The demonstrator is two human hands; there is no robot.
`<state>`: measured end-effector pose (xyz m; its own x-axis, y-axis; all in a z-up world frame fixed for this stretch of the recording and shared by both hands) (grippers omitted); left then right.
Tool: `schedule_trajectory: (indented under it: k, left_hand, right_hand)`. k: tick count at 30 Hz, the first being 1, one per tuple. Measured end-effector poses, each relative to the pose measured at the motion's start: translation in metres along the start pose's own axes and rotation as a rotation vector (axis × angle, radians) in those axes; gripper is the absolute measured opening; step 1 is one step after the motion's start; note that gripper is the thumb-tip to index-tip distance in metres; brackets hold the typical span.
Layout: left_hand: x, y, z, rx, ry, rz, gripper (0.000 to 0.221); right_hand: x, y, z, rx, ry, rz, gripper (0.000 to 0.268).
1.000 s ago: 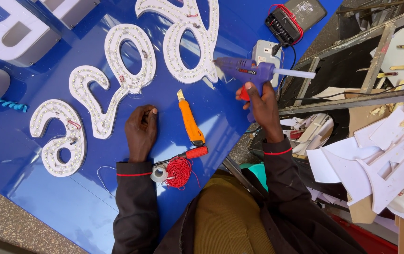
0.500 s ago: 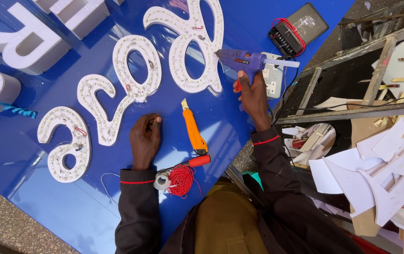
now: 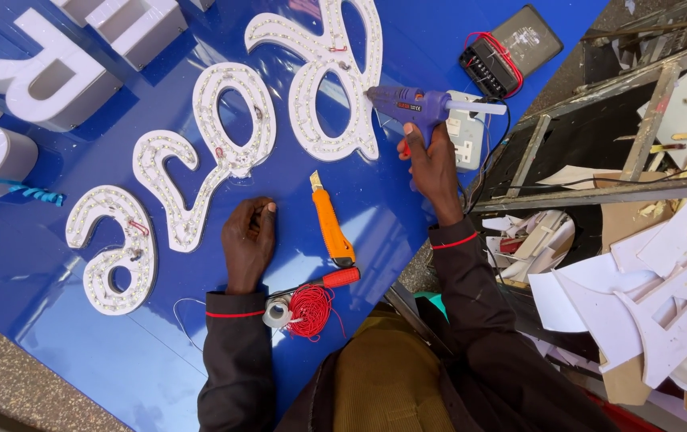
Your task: The person works on an LED sign, applying glue with a glue gun to the back of illuminated letters and using a utility knife to trim materials. They then move to a different station, handle a power drill and battery, and use a multimeter to test electrical components on the sign.
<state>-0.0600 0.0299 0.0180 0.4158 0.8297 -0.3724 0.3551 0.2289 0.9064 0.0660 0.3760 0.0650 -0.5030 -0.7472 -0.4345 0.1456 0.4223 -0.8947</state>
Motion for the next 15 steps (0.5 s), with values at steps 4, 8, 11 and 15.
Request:
schedule_trajectory:
  k: [4,8,11,15]
  left_hand:
    - [0.000,0.000,-0.001,0.003,-0.005,0.003,0.014]
    - [0.000,0.000,-0.001,0.004,-0.002,-0.010,0.015]
    - [-0.001,0.000,-0.002,0.002,0.000,-0.007,0.016]
    - [-0.001,0.003,-0.001,-0.005,-0.004,-0.006,0.014]
  right_hand:
    - [-0.005,0.009,-0.013,-0.022,0.018,-0.030,0.041]
    - [-0.004,0.018,-0.020,-0.019,0.030,-0.010,0.041]
    - [-0.003,0.013,-0.021,-0.028,0.036,0.017,0.040]
    - [-0.002,0.008,-0.018,-0.039,0.034,0.037,0.036]
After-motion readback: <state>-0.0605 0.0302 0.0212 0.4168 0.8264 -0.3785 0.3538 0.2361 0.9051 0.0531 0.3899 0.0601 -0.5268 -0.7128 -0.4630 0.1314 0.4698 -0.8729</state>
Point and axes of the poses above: each hand's wrist, its own z-axis away from the middle knuckle, its own x-axis out of the palm, y = z × x, the point moved 7 cm from there along -z, towards the middle knuckle, and after that the axes turned 6 degrees about -y, right-handed, at the moved point
